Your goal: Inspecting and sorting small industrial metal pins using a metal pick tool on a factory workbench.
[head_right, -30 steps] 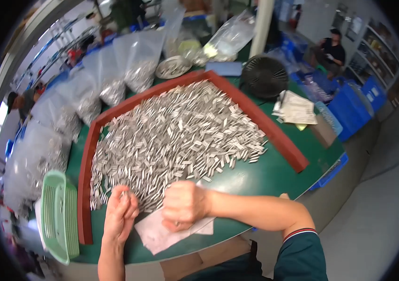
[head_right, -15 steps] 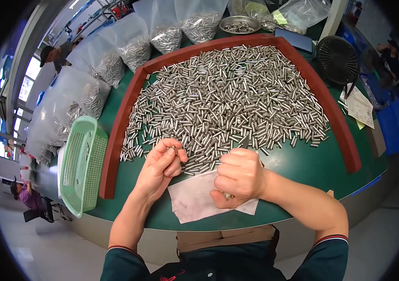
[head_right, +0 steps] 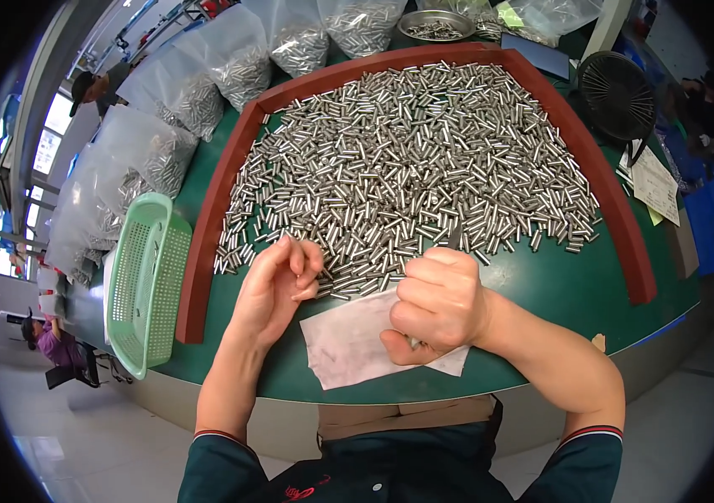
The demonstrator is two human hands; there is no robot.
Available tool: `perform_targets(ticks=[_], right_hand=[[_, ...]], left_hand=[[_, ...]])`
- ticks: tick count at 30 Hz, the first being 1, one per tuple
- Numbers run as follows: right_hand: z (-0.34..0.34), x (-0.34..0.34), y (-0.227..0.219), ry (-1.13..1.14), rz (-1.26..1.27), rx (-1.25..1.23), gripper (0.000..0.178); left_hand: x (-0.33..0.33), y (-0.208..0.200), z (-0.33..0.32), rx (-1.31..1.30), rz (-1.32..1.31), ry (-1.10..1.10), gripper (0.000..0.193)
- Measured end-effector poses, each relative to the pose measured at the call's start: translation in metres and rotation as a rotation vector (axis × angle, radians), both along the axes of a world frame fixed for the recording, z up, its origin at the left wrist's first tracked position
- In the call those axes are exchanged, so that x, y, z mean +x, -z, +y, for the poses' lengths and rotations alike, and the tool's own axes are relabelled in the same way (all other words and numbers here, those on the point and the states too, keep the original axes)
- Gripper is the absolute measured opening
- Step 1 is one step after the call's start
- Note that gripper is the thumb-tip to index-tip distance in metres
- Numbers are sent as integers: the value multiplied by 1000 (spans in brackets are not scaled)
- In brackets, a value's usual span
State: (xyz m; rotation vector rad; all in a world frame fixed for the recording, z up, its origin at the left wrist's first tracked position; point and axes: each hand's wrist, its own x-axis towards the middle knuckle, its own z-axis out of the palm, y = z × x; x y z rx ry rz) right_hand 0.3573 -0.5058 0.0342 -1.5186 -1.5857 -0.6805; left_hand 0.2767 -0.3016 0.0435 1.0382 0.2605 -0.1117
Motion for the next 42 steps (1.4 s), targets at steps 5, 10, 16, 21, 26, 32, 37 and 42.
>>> perform_targets(ticks=[5,10,16,21,26,32,37,42], right_hand=[[0,0,2,2,8,-16,27],[1,-3,1,-8,2,-7,27],[0,-1,5,-1,10,-10,28],[2,1,7,-13,50,-27,30],[0,1,2,-14,46,-19,29],[-1,0,0,-2,46,-11,28],[-2,-2,0,1,36,-12,28],[-4,-3,0,-3,41,-10,27]], left_hand=[[-2,-3,0,715,-87,33,10],[-9,-26,18,1415,-189,390,15],[-9,-12,3,1422,-293,371,15],[-12,-9,1,1528,-313,259,11],[-6,-21,1,1345,-198,320,9],[-3,-2,4,514,-92,242,9],[-2,-1,6,298,28,229,10],[-1,3,3,281,51,245,11]])
